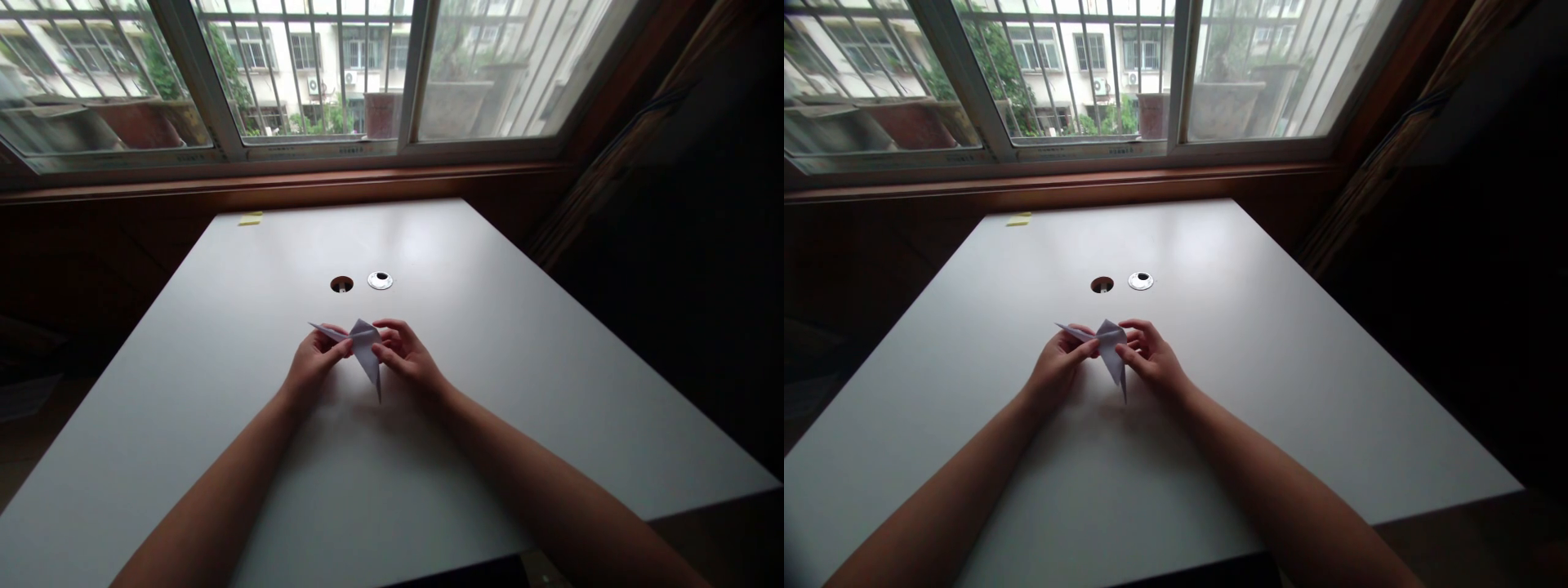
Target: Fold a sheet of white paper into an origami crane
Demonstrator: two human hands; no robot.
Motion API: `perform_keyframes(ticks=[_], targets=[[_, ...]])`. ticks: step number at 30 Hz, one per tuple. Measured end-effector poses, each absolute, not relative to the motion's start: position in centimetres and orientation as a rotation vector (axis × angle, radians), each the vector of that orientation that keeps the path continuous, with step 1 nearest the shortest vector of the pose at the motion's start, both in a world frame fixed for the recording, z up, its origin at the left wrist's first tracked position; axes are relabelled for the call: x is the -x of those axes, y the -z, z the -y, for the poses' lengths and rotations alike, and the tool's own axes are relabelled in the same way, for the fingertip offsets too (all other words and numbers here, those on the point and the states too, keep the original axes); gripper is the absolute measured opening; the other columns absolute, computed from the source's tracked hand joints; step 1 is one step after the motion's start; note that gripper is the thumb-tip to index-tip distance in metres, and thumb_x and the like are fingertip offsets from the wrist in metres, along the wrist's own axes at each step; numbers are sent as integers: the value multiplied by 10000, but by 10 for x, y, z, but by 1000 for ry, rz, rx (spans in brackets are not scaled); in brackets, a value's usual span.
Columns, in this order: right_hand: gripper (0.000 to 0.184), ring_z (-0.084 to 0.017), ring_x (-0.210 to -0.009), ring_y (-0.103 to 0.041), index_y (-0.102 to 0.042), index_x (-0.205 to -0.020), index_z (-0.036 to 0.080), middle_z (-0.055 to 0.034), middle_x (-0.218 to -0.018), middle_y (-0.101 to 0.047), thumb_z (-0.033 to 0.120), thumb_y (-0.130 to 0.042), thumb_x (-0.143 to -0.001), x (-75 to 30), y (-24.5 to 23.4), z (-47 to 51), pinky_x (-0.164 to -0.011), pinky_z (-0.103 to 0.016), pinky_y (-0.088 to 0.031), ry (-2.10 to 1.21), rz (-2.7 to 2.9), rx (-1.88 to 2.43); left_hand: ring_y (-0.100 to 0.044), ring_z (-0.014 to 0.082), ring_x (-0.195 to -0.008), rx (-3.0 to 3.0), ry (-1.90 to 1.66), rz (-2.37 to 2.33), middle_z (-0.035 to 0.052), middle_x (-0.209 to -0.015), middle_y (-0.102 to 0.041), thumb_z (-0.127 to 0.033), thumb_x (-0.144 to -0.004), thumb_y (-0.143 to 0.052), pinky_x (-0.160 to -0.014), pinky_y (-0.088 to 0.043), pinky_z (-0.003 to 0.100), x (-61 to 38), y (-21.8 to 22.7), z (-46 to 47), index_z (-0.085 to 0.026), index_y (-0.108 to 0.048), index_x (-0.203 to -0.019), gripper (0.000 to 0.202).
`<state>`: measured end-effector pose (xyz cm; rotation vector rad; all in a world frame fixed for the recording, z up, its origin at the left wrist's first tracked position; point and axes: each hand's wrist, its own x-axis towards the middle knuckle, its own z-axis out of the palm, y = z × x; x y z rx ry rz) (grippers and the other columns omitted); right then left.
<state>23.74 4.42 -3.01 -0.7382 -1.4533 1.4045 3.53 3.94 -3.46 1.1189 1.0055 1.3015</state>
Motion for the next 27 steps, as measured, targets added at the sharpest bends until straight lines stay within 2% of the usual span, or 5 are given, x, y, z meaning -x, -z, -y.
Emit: perform_keyframes(ticks=[3,6,9,16,27], targets=[[324,-163,-804,-632,-597,-1123,232,-36,-926,-658,353,-696,-839,-236,30,-44,-688,-285,-494,-1423,1468,764,-630,128,-715,-1162,-1308,-964,-15,-776,-662,-282,-757,-791,-716,-500,258,-38,34,-37,-201,-507,-1193,527],[276,-147,-727,-610,-628,-1068,214,-27,-853,-658,347,-697,-835,-236,29,-45,-633,-269,-479,-1464,1423,782,-646,136,-696,-1228,-1365,-903,-35,-781,-663,-264,-809,-749,-725,-528,295,-41,31,-33,-298,-198,-1457,851],[260,-132,-698,-589,-640,-1051,212,-17,-832,-655,323,-704,-825,-237,27,-46,-613,-254,-465,-1470,1375,790,-661,145,-712,-1322,-1389,-864,-18,-859,-666,-264,-865,-688,-732,-557,328,-43,29,-30,-364,-8,-1507,940],[232,-136,-710,-580,-647,-1008,216,-15,-851,-665,323,-701,-810,-237,26,-47,-619,-252,-450,-1463,1316,804,-647,177,-918,-1664,-1196,-824,79,-1105,-585,-272,-938,-556,-830,-576,344,-39,28,-28,-239,-633,-1209,284],[228,-152,-762,-603,-648,-1014,211,-26,-887,-677,339,-677,-827,-239,19,-43,-648,-259,-448,-1442,1404,798,-609,235,-1073,-1625,-1160,-841,95,-1141,-574,-238,-854,-670,-910,-560,363,-40,14,-23,-229,-671,-1161,307]])
